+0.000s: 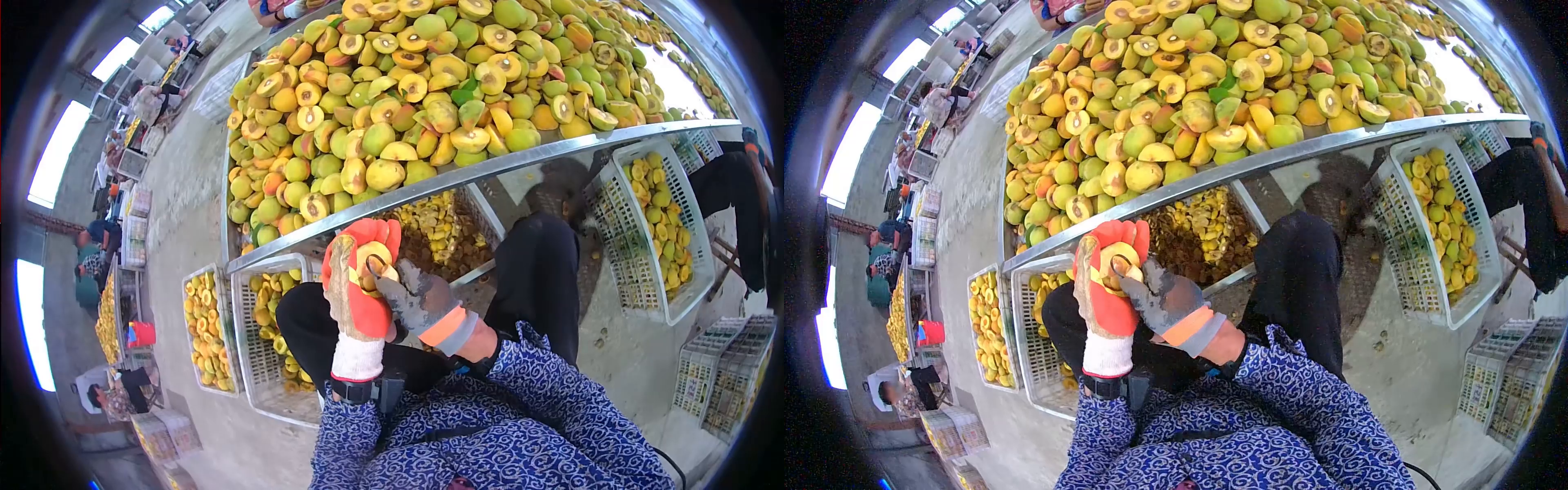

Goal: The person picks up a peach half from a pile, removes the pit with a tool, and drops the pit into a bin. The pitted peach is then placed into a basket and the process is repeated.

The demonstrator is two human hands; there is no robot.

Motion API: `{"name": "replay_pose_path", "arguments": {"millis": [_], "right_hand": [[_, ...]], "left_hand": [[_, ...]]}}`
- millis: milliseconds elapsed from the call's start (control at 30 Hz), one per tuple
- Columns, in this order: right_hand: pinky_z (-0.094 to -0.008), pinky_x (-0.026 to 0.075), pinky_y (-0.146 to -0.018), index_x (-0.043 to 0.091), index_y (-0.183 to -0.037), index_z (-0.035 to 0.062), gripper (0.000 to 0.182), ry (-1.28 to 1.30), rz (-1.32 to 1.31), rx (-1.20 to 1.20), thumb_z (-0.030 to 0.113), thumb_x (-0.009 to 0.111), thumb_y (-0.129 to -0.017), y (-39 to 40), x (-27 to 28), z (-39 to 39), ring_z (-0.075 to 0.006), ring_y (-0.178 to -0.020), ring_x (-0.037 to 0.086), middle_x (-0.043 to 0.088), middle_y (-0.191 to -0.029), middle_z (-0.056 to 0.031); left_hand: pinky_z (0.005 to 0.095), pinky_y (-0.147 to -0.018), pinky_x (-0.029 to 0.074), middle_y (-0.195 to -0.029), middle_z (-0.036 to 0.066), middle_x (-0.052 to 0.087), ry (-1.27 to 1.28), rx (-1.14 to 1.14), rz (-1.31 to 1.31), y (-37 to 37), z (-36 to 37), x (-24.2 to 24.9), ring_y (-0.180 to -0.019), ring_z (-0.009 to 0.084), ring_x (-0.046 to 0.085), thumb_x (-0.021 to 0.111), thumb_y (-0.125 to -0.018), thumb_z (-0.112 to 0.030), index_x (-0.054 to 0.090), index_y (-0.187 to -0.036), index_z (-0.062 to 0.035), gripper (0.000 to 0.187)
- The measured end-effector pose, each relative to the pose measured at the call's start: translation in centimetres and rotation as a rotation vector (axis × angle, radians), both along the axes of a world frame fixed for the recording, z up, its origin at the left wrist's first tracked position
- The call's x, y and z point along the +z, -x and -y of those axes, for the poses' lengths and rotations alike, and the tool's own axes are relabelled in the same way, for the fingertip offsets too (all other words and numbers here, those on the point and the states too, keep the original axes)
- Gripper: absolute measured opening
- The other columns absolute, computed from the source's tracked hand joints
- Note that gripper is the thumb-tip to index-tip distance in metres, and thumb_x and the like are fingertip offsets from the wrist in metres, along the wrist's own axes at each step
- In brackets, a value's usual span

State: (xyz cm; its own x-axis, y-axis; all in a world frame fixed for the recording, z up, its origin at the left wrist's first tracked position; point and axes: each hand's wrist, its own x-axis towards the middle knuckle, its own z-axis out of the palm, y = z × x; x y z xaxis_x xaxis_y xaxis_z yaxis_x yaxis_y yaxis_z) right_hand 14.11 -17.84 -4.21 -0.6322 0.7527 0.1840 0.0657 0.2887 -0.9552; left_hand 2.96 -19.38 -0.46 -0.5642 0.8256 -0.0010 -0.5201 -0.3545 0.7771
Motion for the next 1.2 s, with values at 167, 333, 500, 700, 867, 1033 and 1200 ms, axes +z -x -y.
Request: {"name": "replay_pose_path", "arguments": {"millis": [167,333,500,700,867,1033,1200], "right_hand": [[-0.0446,0.056,-0.067,0.057,-0.133,0.0156,0.037,-0.224,0.07,-0.064,0.027,0.057,-0.097,-0.1,-0.5,0.5,-0.0366,-0.092,0.066,0.059,-0.115,-0.0178],[-0.0446,0.05,-0.067,0.057,-0.112,0.0064,0.031,0.081,0.043,-0.107,0.035,0.059,-0.099,-0.1,1.4,0.6,-0.0397,-0.086,0.065,0.065,-0.095,-0.0208],[-0.0432,0.052,-0.066,0.058,-0.117,0.0086,0.038,-0.122,-0.036,-0.078,0.027,0.07,-0.086,0.6,-1.0,1.2,-0.0393,-0.083,0.064,0.06,-0.101,-0.0198],[-0.0418,0.054,-0.068,0.06,-0.122,0.0106,0.052,-0.216,-0.1,-0.041,0.022,0.076,-0.073,1.0,-2.7,1.4,-0.0381,-0.085,0.063,0.056,-0.107,-0.0195],[-0.0426,0.054,-0.068,0.06,-0.124,0.0118,0.057,0.08,-0.109,-0.117,0.024,0.077,-0.071,1.8,-1.5,1.7,-0.037,-0.086,0.063,0.055,-0.108,-0.0189],[-0.0434,0.053,-0.067,0.06,-0.127,0.0137,0.06,-0.214,0.061,-0.071,0.028,0.077,-0.072,1.3,-2.3,1.7,-0.0368,-0.086,0.063,0.054,-0.108,-0.019],[-0.0441,0.053,-0.065,0.06,-0.128,0.0148,0.058,-0.204,0.039,-0.088,0.027,0.076,-0.073,1.2,-2.1,1.7,-0.0368,-0.085,0.062,0.055,-0.107,-0.0192]], "left_hand": [[0.0574,-0.108,0.046,-0.115,0.021,0.063,0.022,0.034,0.041,-0.5,0.1,0.3,-0.113,0.0358,0.061,0.049,-0.104,-0.029,0.058,-0.117,0.0069,0.039],[0.0542,-0.106,0.049,-0.11,0.021,0.064,0.071,0.115,0.019,-1.2,0.2,1.0,-0.105,0.0361,0.064,0.053,-0.103,-0.027,0.059,-0.114,0.0059,0.035],[0.0561,-0.106,0.048,-0.111,0.021,0.064,0.007,0.107,-0.034,-0.7,0.6,0.2,-0.107,0.0378,0.064,0.053,-0.103,-0.031,0.058,-0.115,0.0082,0.041],[0.058,-0.106,0.047,-0.114,0.024,0.064,0.068,0.004,-0.074,-0.6,1.0,1.6,-0.11,0.04,0.063,0.047,-0.105,-0.04,0.057,-0.116,0.0082,0.05],[0.0604,-0.105,0.048,-0.117,0.023,0.063,0.047,0.044,-0.005,-1.0,0.7,1.6,-0.111,0.0397,0.062,0.045,-0.105,-0.043,0.059,-0.11,0.0063,0.051],[0.0615,-0.104,0.048,-0.117,0.022,0.063,0.038,0.084,0.068,-0.9,0.5,1.2,-0.112,0.039,0.062,0.046,-0.105,-0.042,0.061,-0.107,0.005,0.049],[0.0618,-0.106,0.047,-0.115,0.019,0.064,-0.001,0.107,0.124,-1.0,0.5,0.8,-0.111,0.0378,0.062,0.046,-0.105,-0.041,0.061,-0.108,0.0036,0.047]]}}
